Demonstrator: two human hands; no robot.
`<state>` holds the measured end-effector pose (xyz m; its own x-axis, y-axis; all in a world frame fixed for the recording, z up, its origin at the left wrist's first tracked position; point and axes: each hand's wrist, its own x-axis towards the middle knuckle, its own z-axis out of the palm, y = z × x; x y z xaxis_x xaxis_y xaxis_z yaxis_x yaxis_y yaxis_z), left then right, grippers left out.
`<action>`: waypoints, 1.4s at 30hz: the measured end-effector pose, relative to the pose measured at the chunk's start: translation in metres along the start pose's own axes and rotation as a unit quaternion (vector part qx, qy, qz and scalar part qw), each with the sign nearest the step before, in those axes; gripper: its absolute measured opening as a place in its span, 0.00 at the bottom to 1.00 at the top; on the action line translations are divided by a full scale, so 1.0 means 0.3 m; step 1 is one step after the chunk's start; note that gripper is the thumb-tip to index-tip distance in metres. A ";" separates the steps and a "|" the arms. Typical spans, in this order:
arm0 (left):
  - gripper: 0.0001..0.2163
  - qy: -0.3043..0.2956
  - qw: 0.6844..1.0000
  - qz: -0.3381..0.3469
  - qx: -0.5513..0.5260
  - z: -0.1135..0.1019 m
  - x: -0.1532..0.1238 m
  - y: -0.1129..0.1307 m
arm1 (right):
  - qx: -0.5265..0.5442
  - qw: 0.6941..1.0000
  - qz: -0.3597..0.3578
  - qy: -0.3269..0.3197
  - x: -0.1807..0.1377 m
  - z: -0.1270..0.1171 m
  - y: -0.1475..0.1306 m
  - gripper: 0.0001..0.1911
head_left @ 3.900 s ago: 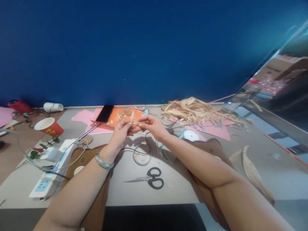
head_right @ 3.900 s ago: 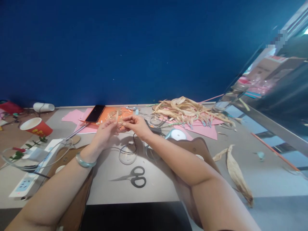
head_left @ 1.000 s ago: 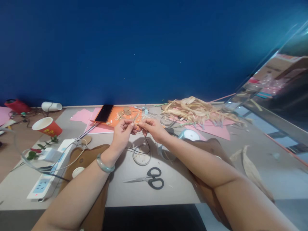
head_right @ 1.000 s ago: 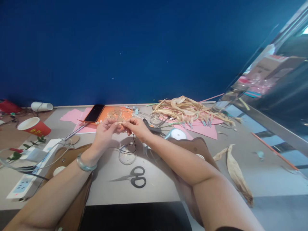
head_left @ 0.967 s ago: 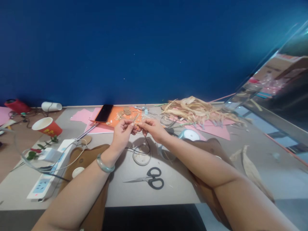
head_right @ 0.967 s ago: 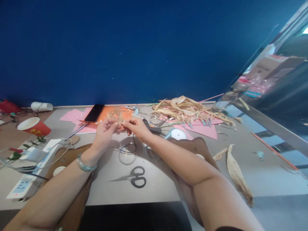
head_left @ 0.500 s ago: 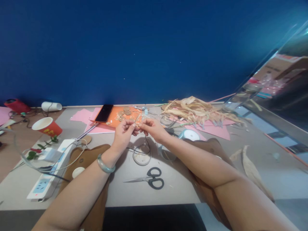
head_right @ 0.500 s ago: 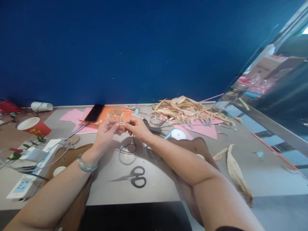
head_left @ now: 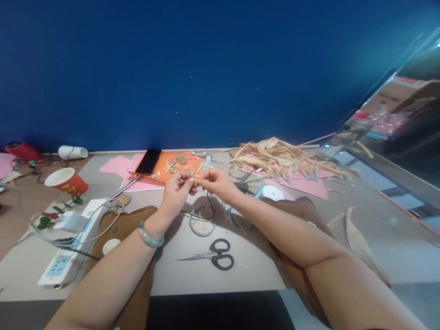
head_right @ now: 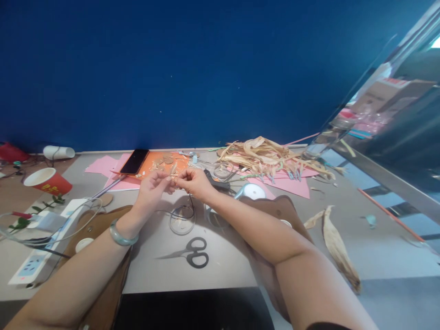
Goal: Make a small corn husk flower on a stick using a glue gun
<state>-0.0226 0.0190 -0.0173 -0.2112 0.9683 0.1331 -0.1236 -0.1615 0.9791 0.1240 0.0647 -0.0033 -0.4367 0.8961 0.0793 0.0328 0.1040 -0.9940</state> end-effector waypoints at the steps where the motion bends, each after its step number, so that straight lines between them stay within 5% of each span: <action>1: 0.14 -0.002 1.000 0.001 0.002 0.001 -0.001 -0.002 | -0.001 1.000 -0.003 0.005 0.001 0.001 0.004 0.17; 18: 0.15 0.012 0.999 -0.001 -0.030 -0.001 -0.007 0.026 | 0.082 0.996 -0.021 -0.021 0.002 0.004 0.011 0.16; 42: 0.14 0.012 1.000 -0.010 -0.007 0.001 -0.010 0.027 | 0.029 0.998 -0.056 -0.024 -0.001 0.000 0.011 0.16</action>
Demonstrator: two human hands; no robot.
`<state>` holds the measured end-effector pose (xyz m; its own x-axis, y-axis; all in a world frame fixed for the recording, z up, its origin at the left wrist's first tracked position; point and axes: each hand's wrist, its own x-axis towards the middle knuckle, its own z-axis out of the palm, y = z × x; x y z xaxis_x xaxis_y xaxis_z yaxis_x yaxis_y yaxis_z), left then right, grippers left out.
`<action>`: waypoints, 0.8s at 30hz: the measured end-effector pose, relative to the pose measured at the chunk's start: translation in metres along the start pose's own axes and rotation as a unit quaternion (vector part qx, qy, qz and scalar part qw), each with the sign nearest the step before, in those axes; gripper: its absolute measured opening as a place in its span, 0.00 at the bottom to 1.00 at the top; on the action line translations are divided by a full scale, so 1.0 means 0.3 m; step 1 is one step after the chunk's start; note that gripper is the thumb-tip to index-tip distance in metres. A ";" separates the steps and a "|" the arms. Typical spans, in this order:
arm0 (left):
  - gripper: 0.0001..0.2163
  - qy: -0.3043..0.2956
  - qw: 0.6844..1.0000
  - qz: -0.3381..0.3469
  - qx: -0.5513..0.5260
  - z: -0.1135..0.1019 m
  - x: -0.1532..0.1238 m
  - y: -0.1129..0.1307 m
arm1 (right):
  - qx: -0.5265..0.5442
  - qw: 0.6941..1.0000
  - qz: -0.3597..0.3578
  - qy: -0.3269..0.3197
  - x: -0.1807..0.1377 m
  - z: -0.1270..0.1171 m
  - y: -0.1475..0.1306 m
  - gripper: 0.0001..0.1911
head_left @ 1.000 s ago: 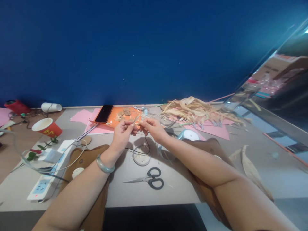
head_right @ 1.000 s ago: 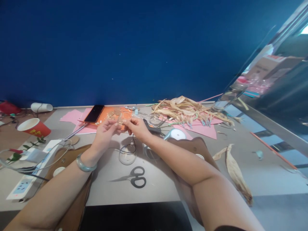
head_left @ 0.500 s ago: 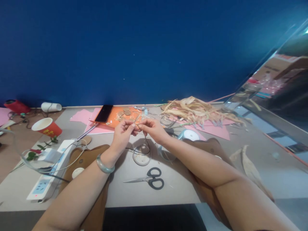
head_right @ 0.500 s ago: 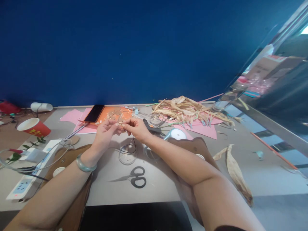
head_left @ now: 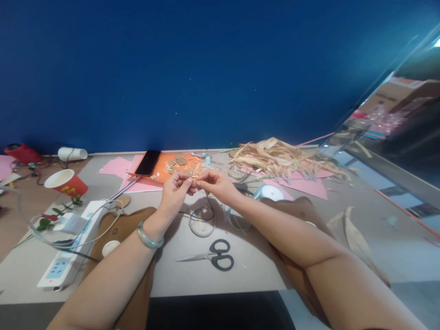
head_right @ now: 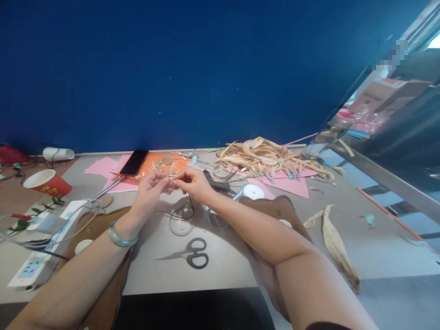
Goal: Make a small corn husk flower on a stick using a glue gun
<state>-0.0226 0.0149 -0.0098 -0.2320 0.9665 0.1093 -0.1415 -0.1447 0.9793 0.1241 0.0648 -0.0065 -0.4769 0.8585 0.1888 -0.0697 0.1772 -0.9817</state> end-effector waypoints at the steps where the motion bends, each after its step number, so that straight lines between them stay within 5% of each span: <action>1: 0.14 0.004 1.000 -0.001 0.003 0.001 0.000 0.003 | 0.000 1.000 -0.001 0.001 0.000 0.000 0.000 0.16; 24: 0.11 -0.007 0.999 0.048 0.021 0.007 -0.001 0.009 | 0.042 0.998 0.030 -0.029 -0.003 0.004 -0.008 0.08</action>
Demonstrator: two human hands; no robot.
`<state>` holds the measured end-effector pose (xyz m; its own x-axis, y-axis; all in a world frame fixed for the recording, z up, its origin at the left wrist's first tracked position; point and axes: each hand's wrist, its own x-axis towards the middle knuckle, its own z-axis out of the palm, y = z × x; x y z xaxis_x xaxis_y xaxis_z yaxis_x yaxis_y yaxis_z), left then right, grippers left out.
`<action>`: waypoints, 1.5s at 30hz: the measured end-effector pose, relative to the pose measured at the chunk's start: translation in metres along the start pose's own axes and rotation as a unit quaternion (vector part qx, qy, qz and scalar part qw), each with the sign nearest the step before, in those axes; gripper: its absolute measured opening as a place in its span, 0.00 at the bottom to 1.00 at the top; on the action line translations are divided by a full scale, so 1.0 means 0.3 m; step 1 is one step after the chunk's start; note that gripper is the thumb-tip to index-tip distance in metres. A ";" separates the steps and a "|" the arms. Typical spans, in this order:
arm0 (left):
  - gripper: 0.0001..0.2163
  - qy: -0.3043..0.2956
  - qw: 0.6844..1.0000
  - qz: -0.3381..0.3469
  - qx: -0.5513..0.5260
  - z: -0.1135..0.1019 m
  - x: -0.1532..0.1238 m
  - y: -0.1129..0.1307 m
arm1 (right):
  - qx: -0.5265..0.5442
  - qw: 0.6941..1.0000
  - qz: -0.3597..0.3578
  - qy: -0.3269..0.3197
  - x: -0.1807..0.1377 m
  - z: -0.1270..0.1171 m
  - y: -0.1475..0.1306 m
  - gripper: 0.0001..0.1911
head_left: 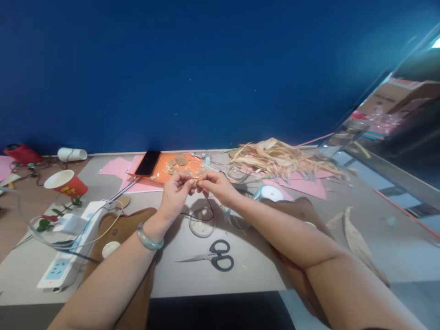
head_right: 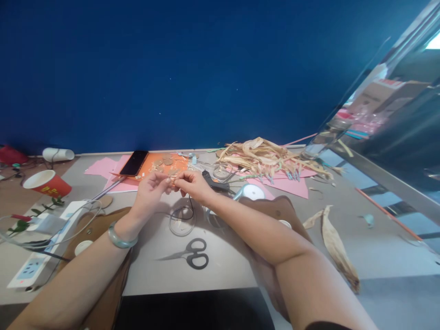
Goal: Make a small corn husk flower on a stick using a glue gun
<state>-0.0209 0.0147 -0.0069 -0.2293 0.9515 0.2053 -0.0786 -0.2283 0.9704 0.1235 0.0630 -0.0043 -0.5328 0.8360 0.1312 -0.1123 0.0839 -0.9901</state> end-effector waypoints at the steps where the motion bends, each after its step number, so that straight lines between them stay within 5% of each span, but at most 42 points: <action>1: 0.11 -0.004 1.000 -0.001 0.000 0.000 0.001 -0.002 | 0.003 1.000 0.000 -0.004 0.000 0.000 0.000 0.08; 28: 0.10 -0.029 1.000 -0.001 0.013 -0.006 0.002 -0.013 | -0.013 0.998 0.029 -0.062 0.009 -0.030 -0.004 0.12; 37: 0.13 -0.017 0.999 -0.024 -0.012 -0.005 0.006 -0.006 | -0.036 0.998 -0.036 -0.025 -0.003 -0.016 -0.014 0.14; 45: 0.13 0.004 0.999 -0.035 -0.021 -0.008 -0.001 -0.003 | -0.073 0.997 0.007 0.003 -0.004 -0.022 -0.017 0.13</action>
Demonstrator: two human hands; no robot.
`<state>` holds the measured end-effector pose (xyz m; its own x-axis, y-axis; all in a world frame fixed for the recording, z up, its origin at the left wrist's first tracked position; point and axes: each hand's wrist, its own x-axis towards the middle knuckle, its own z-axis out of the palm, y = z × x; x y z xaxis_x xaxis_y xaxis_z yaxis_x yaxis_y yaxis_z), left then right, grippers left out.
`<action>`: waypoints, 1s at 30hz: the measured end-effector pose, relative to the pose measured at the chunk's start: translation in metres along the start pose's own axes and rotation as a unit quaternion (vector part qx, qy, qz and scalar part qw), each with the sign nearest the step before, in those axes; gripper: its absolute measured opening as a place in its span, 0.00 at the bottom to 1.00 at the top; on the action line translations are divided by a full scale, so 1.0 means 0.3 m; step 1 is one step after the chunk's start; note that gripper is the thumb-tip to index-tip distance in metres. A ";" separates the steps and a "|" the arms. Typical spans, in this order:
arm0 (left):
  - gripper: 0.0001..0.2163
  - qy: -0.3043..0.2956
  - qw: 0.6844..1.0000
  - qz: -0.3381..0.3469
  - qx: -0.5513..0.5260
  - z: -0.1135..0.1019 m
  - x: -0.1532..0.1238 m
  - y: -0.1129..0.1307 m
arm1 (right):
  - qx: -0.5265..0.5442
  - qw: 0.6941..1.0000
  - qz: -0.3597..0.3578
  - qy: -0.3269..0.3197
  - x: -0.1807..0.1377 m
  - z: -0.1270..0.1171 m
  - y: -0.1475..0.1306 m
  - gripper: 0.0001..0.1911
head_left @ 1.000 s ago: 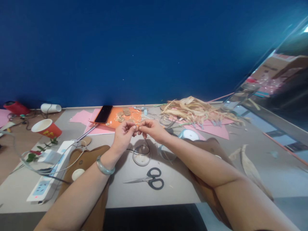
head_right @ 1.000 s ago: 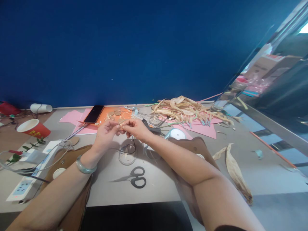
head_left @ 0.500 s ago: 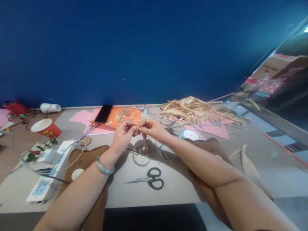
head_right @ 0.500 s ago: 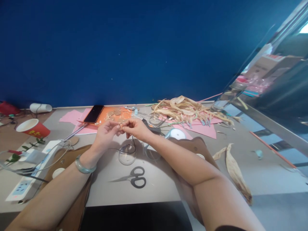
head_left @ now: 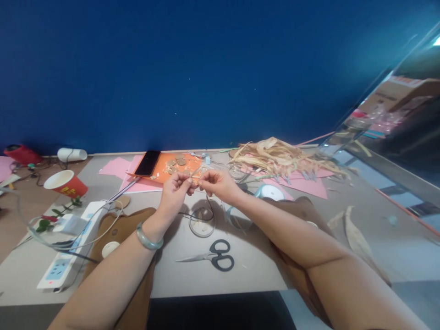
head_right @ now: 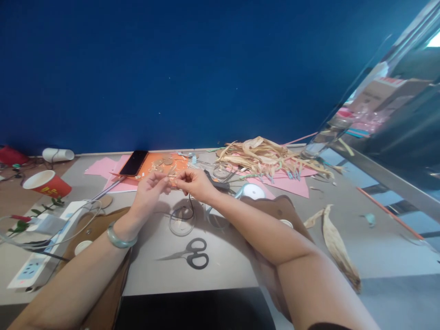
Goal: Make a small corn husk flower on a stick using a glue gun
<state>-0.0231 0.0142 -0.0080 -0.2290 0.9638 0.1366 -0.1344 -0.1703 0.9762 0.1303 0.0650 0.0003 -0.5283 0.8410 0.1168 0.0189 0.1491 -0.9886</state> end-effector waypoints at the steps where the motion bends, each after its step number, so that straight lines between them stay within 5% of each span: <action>1: 0.13 0.006 1.000 0.001 0.002 -0.001 0.000 0.001 | 0.003 1.000 0.008 0.002 0.001 -0.001 0.000 0.13; 20: 0.13 0.006 1.000 -0.003 0.025 0.009 -0.008 0.029 | 0.030 0.998 0.042 0.031 -0.001 0.012 -0.018 0.08; 30: 0.15 0.001 0.997 -0.069 -0.040 0.003 -0.006 0.007 | 0.096 0.994 0.039 0.030 0.000 0.015 -0.023 0.07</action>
<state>-0.0222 0.0122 -0.0062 -0.2048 0.9788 0.0025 -0.2405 -0.0528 0.9692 0.1263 0.0618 0.0067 -0.4797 0.8765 0.0392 -0.1070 -0.0141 -0.9942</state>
